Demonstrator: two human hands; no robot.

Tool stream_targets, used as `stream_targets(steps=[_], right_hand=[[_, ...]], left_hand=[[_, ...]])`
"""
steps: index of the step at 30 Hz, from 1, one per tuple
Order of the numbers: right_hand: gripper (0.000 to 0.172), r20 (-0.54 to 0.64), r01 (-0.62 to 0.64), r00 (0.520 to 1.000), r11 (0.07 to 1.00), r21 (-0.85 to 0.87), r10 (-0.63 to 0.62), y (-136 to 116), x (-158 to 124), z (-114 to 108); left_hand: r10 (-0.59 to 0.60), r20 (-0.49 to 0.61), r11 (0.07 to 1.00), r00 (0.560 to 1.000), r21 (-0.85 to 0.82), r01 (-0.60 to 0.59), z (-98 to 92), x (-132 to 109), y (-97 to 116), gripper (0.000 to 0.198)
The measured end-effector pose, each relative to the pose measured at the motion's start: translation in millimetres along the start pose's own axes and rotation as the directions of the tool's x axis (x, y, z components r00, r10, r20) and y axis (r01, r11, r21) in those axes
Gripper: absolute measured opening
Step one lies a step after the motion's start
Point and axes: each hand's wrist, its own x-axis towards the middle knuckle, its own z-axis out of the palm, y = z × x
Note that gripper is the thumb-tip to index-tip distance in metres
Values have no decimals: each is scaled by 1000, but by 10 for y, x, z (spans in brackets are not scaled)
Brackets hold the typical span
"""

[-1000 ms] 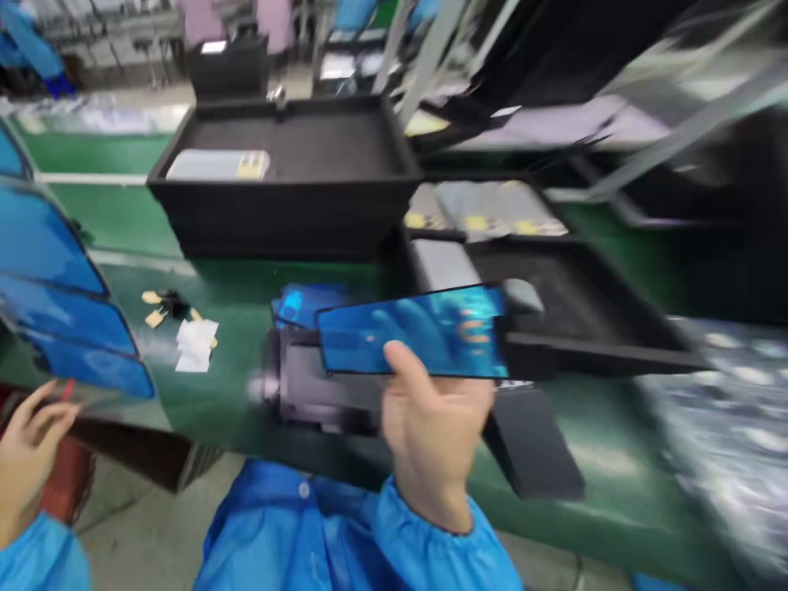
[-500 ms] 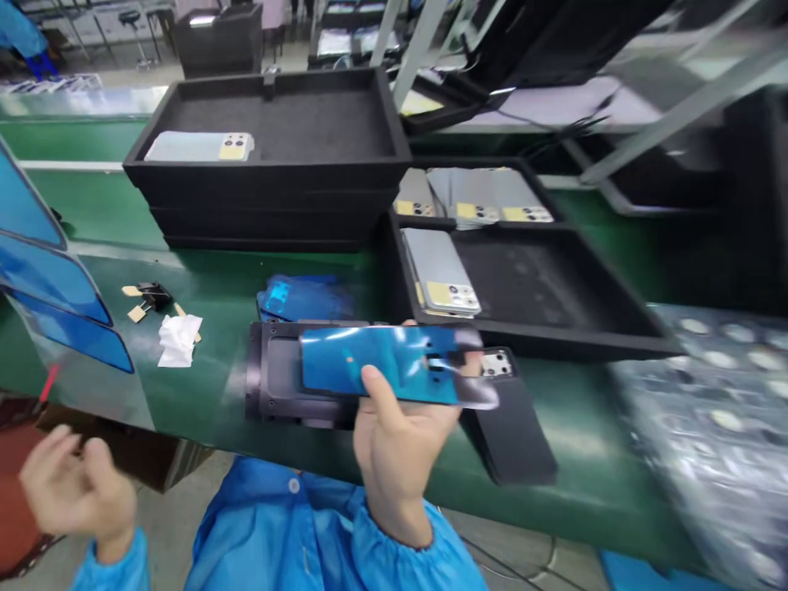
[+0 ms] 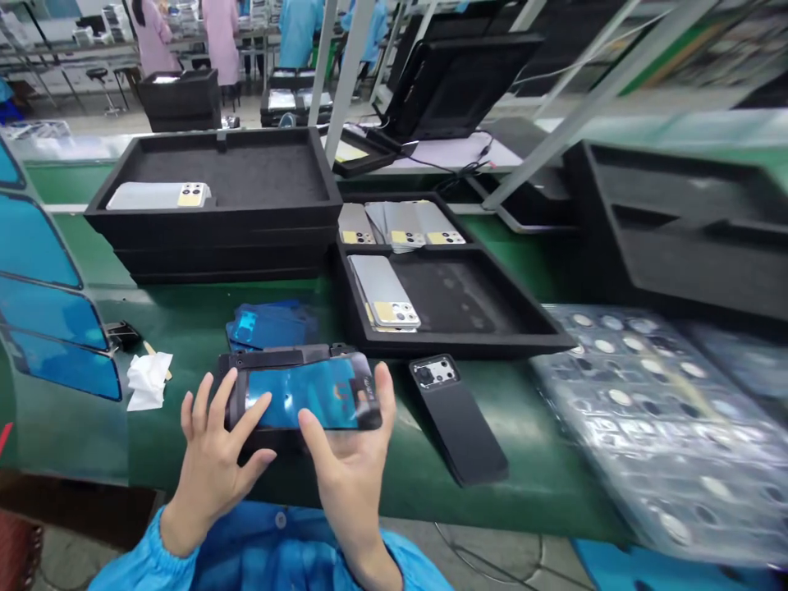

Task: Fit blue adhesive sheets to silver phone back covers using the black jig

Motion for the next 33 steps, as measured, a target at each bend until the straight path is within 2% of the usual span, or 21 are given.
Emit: stream_targets(steps=[3,7,9,13,16,18,20,23,24,27,33], right_hand=[[87,5,59,998,998,-16,-59,-27,89,-149],[52,63,184,982,976,-117,-177,-10,223,-374],[40,87,242,969,956,-166,-231,5,267,-476],[26,98,304,953,905,-296,-288,16,321,-701],[21,33,325,941,872,-366,-337,30,396,-950],[21,-5,346,921,824,-447,-390,74,487,-1165],[27,11,359,899,722,-592,-438,166,601,-1403],[53,129,342,908,526,-779,-399,385,760,-1730],[62,148,334,916,502,-798,-374,466,799,-1815],[75,167,320,929,489,-812,-330,675,868,-1968],[73,119,279,940,521,-806,-319,806,923,-2014]], left_hand=[[-6,10,1000,1000,-4,6,8,-56,-39,57],[-24,15,1000,1000,-6,24,11,-91,-22,58],[-27,2,1000,1000,6,27,10,-80,-3,55],[-7,-34,999,999,37,9,-25,-10,34,47],[43,-37,999,998,33,-42,-84,65,69,48],[87,-20,996,996,9,-87,-121,121,98,49],[107,1,994,994,-10,-107,-140,170,119,48],[123,30,992,992,16,-123,-126,199,108,50],[132,37,990,991,39,-133,-112,195,91,51],[154,50,982,987,105,-158,-70,164,27,56],[149,35,974,988,165,-153,-85,153,0,53]])
